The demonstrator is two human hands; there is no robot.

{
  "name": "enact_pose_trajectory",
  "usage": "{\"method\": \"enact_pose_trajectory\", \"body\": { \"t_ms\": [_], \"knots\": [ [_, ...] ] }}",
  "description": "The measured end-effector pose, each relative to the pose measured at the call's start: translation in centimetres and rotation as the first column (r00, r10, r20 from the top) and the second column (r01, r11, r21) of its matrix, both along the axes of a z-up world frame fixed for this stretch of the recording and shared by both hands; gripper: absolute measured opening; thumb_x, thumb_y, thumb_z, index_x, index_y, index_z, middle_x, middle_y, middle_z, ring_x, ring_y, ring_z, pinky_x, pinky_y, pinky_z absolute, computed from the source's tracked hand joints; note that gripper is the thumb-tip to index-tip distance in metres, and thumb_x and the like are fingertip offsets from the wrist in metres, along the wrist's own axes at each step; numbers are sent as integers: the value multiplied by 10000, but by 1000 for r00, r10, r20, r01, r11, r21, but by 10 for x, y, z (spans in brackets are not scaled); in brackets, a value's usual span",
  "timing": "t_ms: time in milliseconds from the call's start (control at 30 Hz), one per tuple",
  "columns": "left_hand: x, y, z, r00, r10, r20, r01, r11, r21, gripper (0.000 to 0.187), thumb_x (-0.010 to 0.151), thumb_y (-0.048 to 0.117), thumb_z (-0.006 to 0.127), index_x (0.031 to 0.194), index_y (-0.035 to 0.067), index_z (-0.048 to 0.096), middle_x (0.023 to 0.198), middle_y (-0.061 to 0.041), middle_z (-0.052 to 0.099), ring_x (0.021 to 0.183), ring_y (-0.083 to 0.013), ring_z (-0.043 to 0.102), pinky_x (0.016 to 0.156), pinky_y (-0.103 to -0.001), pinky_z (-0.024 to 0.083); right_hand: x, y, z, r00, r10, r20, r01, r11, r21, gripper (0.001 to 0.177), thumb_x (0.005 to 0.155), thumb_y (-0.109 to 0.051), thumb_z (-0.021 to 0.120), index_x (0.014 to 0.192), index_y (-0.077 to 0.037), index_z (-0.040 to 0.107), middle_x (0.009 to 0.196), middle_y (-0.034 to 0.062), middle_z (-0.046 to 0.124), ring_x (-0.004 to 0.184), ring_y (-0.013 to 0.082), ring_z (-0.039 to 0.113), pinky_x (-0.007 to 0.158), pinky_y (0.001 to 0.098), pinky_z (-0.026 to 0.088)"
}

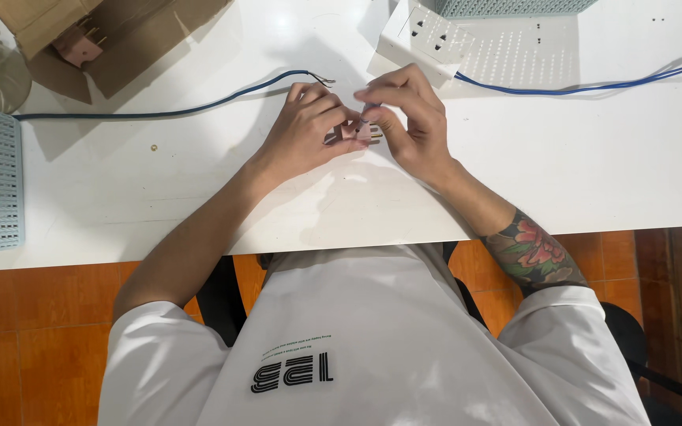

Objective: The person assembles an electrical plug by using a screwdriver to open the housing, inserting wires, and tightening the internal screws.

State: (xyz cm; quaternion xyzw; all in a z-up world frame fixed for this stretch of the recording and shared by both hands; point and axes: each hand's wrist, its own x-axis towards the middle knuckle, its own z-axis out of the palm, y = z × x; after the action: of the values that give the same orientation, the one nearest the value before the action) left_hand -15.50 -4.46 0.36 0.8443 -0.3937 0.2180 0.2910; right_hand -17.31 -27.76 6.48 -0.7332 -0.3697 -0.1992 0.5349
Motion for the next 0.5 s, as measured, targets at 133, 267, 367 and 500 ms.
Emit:
{"method": "enact_pose_trajectory", "body": {
  "t_ms": [133,267,367,500],
  "knots": [
    [-1,2,8,1000,-29,11,29,1000,12,339,1057,440,962,1039,152,784,921,58,674,975,-247,582,981,-407,397,-4,0,6,991,108,-77,-110,994,-21,347,1314,-181,445,1532,10,637,1525,238,690,1481,417,655,1272,508,574],
    [8,2,-17,999,-44,0,44,999,13,385,1044,515,919,1072,156,784,939,11,699,1019,-269,640,1024,-476,430,2,0,-5,999,48,17,-49,997,63,214,1180,-53,669,1376,20,713,1199,233,678,1209,380,669,1135,544,569],
    [14,2,-28,999,-43,-18,43,999,11,465,1005,593,876,1091,148,774,950,-45,708,1054,-299,667,1046,-540,450,5,-1,1,996,89,21,-91,991,94,334,1193,-193,644,1395,60,725,1333,268,637,1292,432,631,1174,603,495],
    [7,1,-11,998,-20,-66,21,1000,19,394,1009,538,894,1158,182,811,934,4,720,1061,-248,689,1051,-519,459,14,-5,-19,997,53,62,-58,994,92,193,1113,-37,739,1281,33,803,1157,188,716,1157,394,699,1141,564,552]
  ]
}}
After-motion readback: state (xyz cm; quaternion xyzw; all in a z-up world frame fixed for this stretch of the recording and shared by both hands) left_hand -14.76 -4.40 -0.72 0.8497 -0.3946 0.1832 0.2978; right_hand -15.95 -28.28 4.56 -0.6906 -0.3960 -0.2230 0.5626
